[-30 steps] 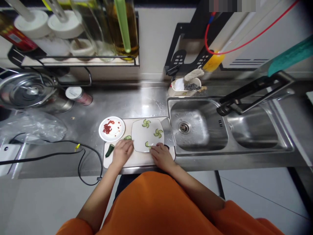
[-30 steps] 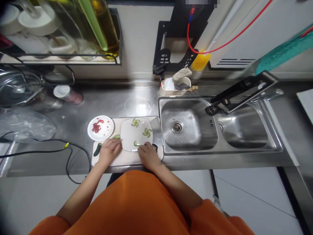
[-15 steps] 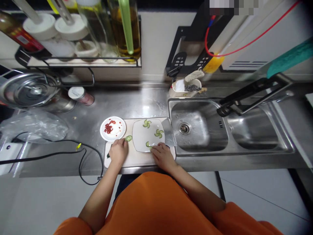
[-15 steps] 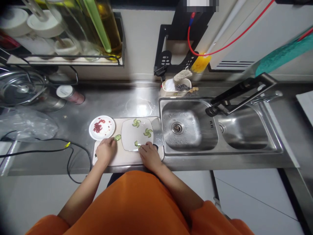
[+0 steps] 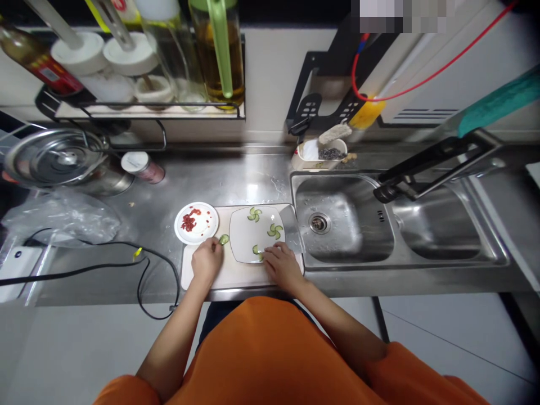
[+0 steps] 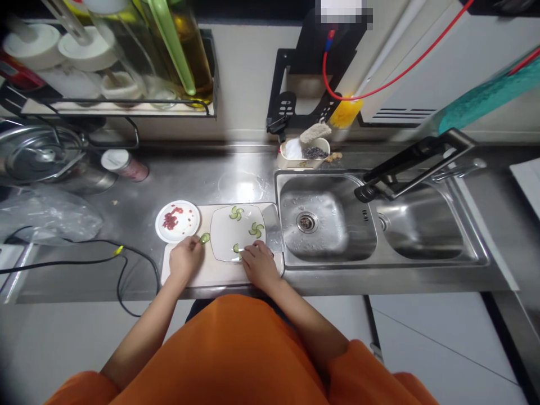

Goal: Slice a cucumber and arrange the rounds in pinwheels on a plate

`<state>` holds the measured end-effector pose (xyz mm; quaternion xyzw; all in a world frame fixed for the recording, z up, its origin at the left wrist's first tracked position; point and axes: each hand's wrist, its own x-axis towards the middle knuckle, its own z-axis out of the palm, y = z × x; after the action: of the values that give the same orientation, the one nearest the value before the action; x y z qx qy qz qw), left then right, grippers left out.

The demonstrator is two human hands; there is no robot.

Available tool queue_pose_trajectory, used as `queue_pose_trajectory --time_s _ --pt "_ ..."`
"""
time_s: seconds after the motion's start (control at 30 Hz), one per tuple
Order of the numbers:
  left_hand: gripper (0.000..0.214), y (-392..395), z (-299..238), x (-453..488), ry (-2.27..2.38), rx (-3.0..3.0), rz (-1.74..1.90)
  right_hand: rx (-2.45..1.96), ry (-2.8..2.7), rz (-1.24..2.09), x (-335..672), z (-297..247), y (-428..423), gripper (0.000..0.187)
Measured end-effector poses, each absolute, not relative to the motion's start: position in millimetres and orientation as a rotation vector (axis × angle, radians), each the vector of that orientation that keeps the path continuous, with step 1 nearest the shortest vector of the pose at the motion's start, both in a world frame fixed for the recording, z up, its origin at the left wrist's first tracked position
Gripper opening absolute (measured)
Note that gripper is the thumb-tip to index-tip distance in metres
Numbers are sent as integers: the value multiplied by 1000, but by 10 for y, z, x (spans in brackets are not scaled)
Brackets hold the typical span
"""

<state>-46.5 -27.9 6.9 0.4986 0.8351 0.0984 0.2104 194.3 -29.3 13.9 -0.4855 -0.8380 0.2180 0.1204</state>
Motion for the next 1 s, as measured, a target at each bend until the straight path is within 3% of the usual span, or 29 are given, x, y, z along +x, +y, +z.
queue_pose_trajectory --time_s 0.13,0.37,0.57,0.77,1.0 --pt "16 -288 112 -505 2221 1247 512 -1395 -2365 728 1903 150 -243 19" --pt "30 -270 257 -430 1767 957 863 -1470 -1933 1091 1663 163 48 20" --pt "30 -232 306 -174 1475 730 903 -1449 -1634 1596 1494 290 259 21" --pt "30 -231 277 -63 1312 331 871 -1460 -1610 1628 1531 376 293 14" --pt "11 -189 266 24 1017 -150 709 -1358 -1620 1741 1610 453 342 13"
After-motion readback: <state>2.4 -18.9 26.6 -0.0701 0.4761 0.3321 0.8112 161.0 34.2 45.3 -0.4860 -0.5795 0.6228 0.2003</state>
